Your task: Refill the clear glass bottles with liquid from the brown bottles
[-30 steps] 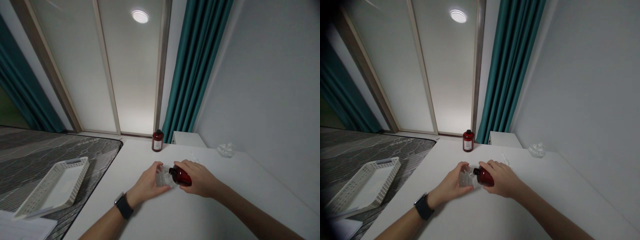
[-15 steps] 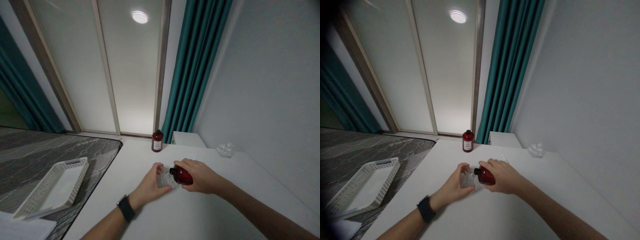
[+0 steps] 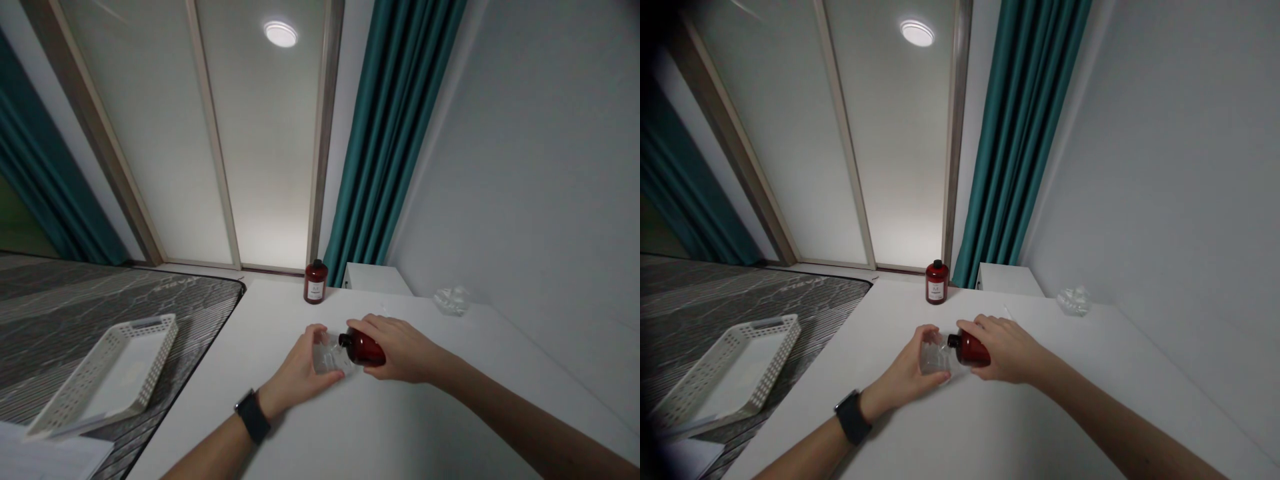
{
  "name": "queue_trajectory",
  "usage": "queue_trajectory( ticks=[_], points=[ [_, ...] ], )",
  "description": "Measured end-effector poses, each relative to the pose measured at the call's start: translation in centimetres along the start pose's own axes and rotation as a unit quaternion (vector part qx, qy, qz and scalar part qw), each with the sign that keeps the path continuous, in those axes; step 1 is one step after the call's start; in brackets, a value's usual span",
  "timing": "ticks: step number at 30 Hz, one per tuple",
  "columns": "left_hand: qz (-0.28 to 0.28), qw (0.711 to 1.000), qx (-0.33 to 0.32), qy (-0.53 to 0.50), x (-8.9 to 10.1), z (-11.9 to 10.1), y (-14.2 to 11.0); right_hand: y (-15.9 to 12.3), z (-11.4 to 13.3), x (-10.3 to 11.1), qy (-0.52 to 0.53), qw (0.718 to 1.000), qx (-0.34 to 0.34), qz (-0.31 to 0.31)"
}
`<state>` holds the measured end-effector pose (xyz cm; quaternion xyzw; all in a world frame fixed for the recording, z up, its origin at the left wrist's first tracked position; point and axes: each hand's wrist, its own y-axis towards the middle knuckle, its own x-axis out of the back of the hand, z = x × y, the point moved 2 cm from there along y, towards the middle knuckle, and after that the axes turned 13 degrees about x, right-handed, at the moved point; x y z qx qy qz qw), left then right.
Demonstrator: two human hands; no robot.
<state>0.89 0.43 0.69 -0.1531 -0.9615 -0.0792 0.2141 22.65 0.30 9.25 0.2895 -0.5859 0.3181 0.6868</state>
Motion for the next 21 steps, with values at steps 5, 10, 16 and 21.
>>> queue_trajectory(
  ticks=[5,10,16,21],
  points=[
    [-0.001,1.000,0.010,-0.004,-0.02,-0.28,-0.06,0.09,0.11,0.28,-0.007,1.000,0.003,-0.003],
    [-0.008,1.000,0.012,-0.002,-0.05,-0.19,-0.08,0.20,0.20,0.61,-0.013,1.000,0.003,0.007],
    [-0.006,1.000,0.011,0.000,-0.07,-0.04,-0.02,0.35,0.04,0.72,-0.026,1.000,0.011,0.009],
    [-0.003,1.000,0.015,-0.008,-0.03,-0.25,-0.07,0.36,-0.11,0.62,-0.036,0.999,0.017,0.002]
  ],
)
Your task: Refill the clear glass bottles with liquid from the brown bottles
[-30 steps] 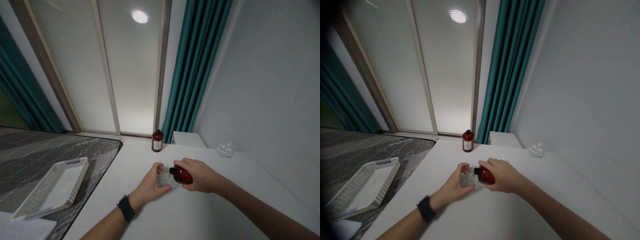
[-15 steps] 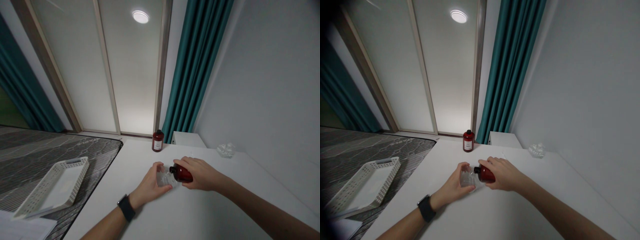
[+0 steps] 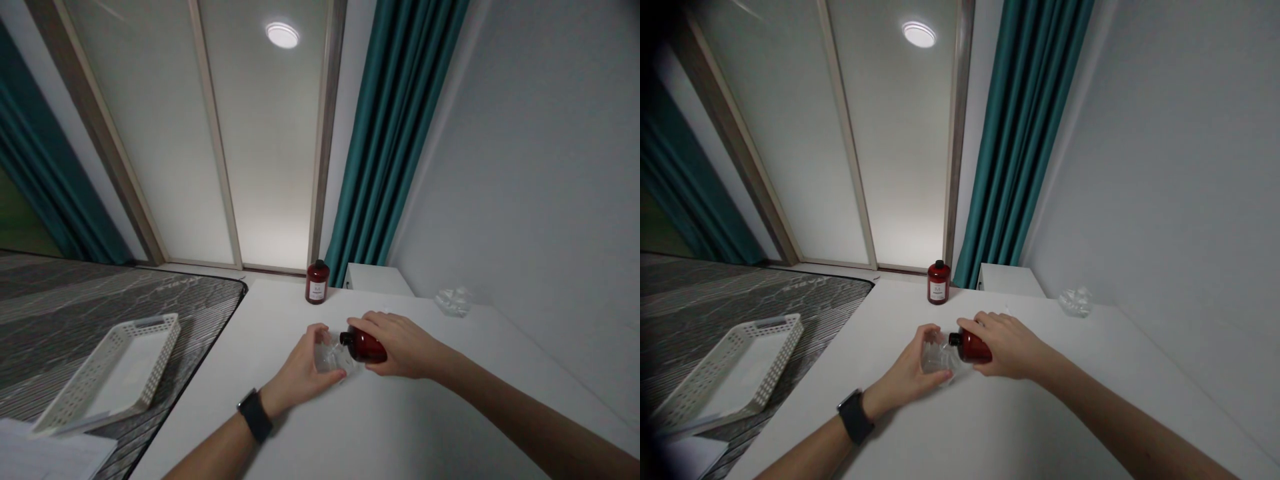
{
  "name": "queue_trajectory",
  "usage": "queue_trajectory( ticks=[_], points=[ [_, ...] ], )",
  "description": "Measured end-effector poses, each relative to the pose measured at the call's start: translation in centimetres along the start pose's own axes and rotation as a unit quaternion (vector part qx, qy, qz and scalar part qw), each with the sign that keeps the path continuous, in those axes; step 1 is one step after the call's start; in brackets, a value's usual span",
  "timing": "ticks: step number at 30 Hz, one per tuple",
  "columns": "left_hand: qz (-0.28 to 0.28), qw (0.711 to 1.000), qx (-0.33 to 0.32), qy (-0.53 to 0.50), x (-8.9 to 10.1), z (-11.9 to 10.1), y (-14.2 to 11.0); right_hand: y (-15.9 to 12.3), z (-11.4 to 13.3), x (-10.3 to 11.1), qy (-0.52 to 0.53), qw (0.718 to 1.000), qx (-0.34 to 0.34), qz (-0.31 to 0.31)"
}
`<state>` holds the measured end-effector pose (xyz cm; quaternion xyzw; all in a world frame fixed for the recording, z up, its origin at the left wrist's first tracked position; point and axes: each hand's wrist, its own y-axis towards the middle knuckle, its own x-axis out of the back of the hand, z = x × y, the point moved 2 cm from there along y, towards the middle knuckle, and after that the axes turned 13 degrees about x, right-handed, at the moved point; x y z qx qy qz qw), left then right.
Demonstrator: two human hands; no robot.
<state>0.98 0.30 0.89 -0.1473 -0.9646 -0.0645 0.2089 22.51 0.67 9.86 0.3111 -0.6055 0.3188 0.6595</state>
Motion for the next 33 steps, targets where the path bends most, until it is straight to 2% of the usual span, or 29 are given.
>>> queue_trajectory(
  ticks=[6,33],
  points=[
    [0.000,1.000,0.013,-0.003,0.02,0.02,-0.05,0.11,0.08,0.23,-0.003,1.000,0.004,-0.001],
    [0.015,1.000,-0.004,-0.022,0.13,-0.12,-0.13,0.36,0.09,0.75,-0.028,0.999,0.028,0.004]
  ],
)
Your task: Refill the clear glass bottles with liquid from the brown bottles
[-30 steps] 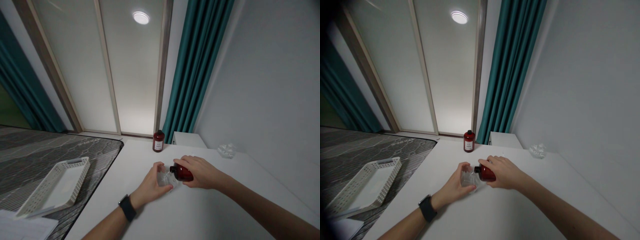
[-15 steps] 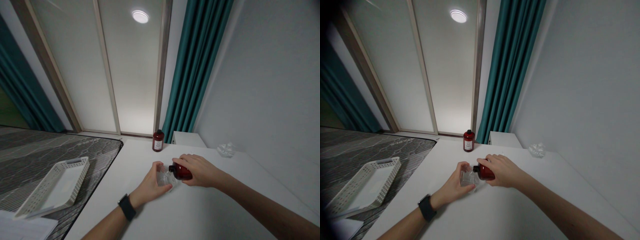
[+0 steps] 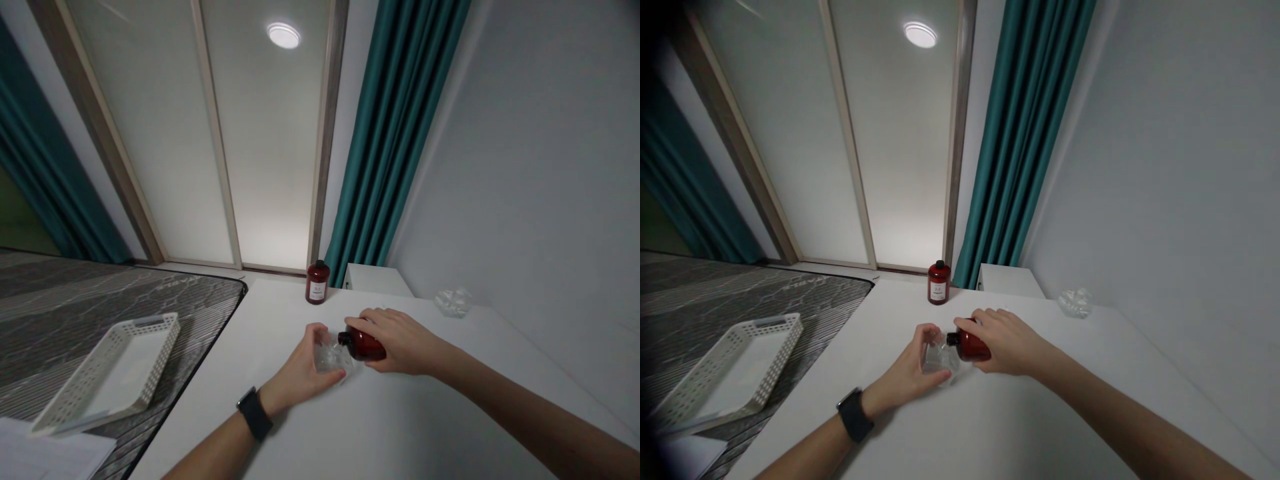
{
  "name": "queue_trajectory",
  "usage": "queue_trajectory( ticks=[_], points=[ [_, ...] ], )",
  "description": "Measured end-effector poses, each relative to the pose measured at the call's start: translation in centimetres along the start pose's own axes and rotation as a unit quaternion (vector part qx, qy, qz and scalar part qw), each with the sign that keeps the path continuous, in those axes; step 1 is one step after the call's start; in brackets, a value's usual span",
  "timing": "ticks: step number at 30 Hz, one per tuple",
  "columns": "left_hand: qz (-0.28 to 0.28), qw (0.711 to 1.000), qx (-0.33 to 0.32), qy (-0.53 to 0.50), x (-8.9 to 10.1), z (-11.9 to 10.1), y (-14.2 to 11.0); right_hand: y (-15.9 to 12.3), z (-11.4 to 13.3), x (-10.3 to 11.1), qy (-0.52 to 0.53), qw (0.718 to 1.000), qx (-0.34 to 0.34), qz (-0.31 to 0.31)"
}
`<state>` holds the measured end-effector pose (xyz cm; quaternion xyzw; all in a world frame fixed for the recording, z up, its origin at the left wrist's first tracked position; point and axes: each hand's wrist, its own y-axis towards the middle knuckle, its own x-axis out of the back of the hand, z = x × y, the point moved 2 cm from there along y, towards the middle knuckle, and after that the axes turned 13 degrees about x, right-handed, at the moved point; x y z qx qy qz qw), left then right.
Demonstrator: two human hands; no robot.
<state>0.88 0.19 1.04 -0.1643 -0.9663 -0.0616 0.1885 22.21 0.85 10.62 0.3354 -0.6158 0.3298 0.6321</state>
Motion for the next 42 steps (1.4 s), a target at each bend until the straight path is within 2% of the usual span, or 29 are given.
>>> queue_trajectory(
  ticks=[7,42],
  points=[
    [0.009,1.000,0.012,-0.001,0.06,-0.39,-0.08,0.09,0.07,0.21,-0.009,1.000,0.003,0.007],
    [0.025,1.000,-0.018,-0.008,-0.01,0.44,0.07,-0.26,0.03,-0.07,-0.031,0.999,0.017,0.000]
  ],
)
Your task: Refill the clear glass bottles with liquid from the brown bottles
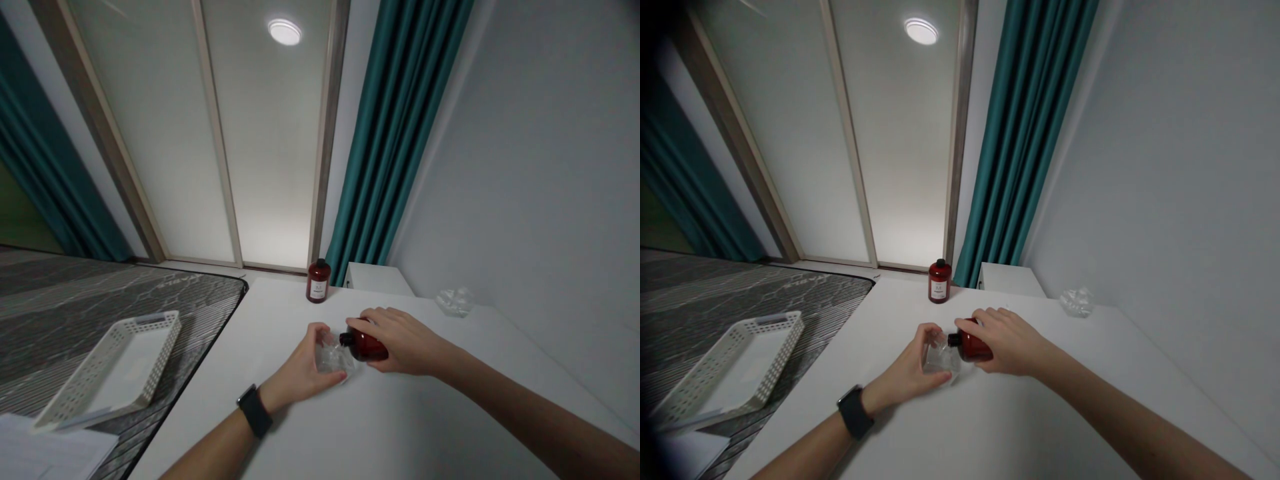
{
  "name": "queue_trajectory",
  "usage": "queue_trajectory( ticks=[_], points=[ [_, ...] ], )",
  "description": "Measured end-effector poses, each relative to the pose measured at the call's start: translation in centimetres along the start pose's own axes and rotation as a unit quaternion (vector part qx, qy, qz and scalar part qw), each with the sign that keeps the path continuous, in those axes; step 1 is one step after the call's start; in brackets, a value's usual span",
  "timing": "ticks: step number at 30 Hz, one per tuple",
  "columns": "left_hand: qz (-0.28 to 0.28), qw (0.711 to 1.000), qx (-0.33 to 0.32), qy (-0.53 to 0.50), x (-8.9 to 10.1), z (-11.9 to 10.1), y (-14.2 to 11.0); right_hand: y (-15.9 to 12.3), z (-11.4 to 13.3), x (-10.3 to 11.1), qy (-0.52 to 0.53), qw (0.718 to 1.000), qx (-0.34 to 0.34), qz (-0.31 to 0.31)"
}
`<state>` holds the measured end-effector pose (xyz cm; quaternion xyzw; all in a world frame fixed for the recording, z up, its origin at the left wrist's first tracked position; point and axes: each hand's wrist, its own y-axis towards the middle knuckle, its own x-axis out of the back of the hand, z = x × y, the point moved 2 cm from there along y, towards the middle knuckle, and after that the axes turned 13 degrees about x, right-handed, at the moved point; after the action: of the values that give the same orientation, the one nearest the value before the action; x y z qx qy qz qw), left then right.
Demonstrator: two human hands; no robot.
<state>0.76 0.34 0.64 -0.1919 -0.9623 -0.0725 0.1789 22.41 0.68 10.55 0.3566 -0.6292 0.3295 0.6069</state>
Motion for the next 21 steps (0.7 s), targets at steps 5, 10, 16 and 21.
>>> queue_trajectory(
  ticks=[5,10,16,21],
  points=[
    [-0.001,1.000,0.004,-0.005,-0.05,0.08,0.01,0.03,0.07,0.18,-0.002,1.000,0.000,0.005],
    [0.003,1.000,0.007,-0.011,-0.11,-0.03,0.14,0.10,0.13,0.27,-0.003,1.000,0.004,0.007],
    [-0.001,1.000,0.011,-0.010,-0.05,-0.11,0.03,0.03,0.02,0.24,-0.009,1.000,0.006,0.006],
    [-0.001,1.000,0.013,-0.005,-0.03,-0.10,-0.06,-0.01,-0.01,0.24,-0.011,1.000,0.007,0.009]
  ],
)
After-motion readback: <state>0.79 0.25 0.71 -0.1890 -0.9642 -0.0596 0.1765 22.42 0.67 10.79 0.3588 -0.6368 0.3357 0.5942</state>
